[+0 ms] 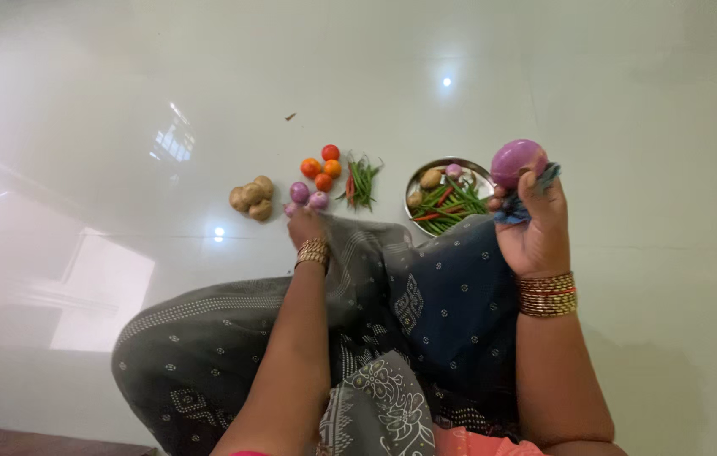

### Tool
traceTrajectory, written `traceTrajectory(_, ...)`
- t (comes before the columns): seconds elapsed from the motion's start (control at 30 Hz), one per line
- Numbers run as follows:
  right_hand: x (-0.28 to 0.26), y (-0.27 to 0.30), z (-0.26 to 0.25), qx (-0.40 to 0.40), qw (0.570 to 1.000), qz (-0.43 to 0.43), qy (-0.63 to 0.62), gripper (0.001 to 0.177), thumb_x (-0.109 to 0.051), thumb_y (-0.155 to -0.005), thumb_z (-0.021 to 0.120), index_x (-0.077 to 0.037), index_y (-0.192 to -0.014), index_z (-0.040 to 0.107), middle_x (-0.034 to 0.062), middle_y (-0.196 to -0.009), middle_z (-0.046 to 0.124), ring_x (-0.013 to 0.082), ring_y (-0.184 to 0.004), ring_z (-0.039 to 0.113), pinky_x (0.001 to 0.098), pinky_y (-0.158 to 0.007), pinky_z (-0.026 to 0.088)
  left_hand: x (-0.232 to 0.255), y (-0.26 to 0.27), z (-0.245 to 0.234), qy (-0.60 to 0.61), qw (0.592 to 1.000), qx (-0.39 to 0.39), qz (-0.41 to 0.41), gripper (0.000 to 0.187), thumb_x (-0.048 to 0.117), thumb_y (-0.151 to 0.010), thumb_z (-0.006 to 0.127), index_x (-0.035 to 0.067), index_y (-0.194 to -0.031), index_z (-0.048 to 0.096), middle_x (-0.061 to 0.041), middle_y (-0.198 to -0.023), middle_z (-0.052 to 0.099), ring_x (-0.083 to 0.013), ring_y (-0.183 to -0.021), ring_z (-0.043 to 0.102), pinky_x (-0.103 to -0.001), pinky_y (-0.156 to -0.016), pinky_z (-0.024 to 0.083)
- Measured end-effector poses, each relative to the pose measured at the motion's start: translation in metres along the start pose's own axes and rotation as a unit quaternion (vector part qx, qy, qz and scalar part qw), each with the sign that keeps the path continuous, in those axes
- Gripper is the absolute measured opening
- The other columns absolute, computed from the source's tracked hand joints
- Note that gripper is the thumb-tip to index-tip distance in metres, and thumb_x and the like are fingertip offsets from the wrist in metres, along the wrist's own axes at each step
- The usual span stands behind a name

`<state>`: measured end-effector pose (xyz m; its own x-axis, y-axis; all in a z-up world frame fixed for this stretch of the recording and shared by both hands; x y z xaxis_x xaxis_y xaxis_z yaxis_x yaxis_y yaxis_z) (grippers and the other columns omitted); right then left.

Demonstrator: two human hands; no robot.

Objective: The person sits on the floor and wipes green chilies and red onions with a cloth. The person handles the vegetables one at a time, wiping them and placing them into a metal tray.

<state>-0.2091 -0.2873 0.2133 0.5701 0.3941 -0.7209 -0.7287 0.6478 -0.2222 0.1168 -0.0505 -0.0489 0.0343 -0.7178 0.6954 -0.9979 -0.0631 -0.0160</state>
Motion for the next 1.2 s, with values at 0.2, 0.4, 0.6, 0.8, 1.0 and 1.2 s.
traceTrajectory(0.2,0.007,-0.001,0.042,-0.028,0.999,0.019,0.019,0.032,-0.024,-0.099,0.077,-0.010,-0.121,0.058,0.0037,-0.109,0.064,0.0159,-0.094,0.063,0.0324,-0.081,0.055,-0.061,-0.006,0.006,-0.051,0.996,-0.068,0.039,0.041,0.039,-0.100,0.051,0.006,-0.100,0.075,-0.023,-0.102,0.072,-0.0445,-0.096,0.068,-0.054,-0.086,0.054)
traceTrajectory(0.4,0.008,0.004,0.046,-0.013,0.996,0.010,0.088,0.036,-0.027,-0.097,0.076,-0.009,-0.124,0.060,0.0046,-0.110,0.065,0.0158,-0.093,0.064,0.0324,-0.081,0.056,-0.065,0.137,0.130,-0.128,0.672,-0.555,0.474,0.043,0.030,-0.103,0.040,0.011,-0.134,0.064,-0.019,-0.127,0.067,-0.0369,-0.107,0.067,-0.047,-0.097,0.051)
traceTrajectory(0.6,-0.001,0.000,0.043,-0.013,0.999,0.016,0.048,0.034,-0.027,-0.102,0.077,-0.009,-0.123,0.058,0.0039,-0.110,0.064,0.0154,-0.093,0.063,0.0313,-0.082,0.056,-0.082,0.175,0.133,-0.253,0.709,-0.585,0.301,0.050,0.044,-0.103,0.037,0.017,-0.144,0.051,-0.016,-0.139,0.056,-0.0357,-0.121,0.056,-0.051,-0.105,0.042)
traceTrajectory(0.8,0.025,-0.002,0.060,0.015,0.991,0.072,0.115,0.038,-0.026,-0.095,0.078,-0.010,-0.124,0.059,0.0034,-0.106,0.062,0.0150,-0.090,0.061,0.0295,-0.078,0.056,-0.074,0.190,0.144,-0.275,0.728,-0.589,0.218,0.062,0.058,-0.103,0.035,0.023,-0.153,0.037,-0.013,-0.151,0.044,-0.0345,-0.135,0.045,-0.055,-0.113,0.034)
traceTrajectory(1.0,0.073,-0.017,0.084,0.002,0.985,0.172,-0.001,0.054,-0.026,-0.086,0.083,-0.009,-0.128,0.055,0.0082,-0.108,0.059,0.0163,-0.088,0.061,0.0277,-0.075,0.056,-0.077,0.173,0.142,-0.342,0.688,-0.589,0.250,0.067,0.070,-0.105,0.028,0.024,-0.151,0.041,-0.008,-0.154,0.041,-0.0318,-0.142,0.039,-0.057,-0.118,0.027)
traceTrajectory(1.2,0.130,-0.041,0.074,0.047,0.964,0.263,-0.017,0.057,-0.029,-0.082,0.082,-0.006,-0.125,0.053,0.0082,-0.105,0.059,0.0162,-0.087,0.061,0.0276,-0.075,0.057,-0.044,0.107,0.126,-0.100,0.748,-0.508,0.416,0.050,0.050,-0.107,0.043,0.014,-0.126,0.073,-0.011,-0.122,0.074,-0.0298,-0.112,0.069,-0.044,-0.103,0.054)
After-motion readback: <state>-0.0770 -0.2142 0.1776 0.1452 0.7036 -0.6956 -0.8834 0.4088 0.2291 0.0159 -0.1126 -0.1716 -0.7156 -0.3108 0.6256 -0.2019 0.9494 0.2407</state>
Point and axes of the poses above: each hand's wrist, its own y-axis away from the middle knuckle, its own z-axis out of the palm, x = y × z, the point moved 4 cm from there along -y, towards the middle knuckle
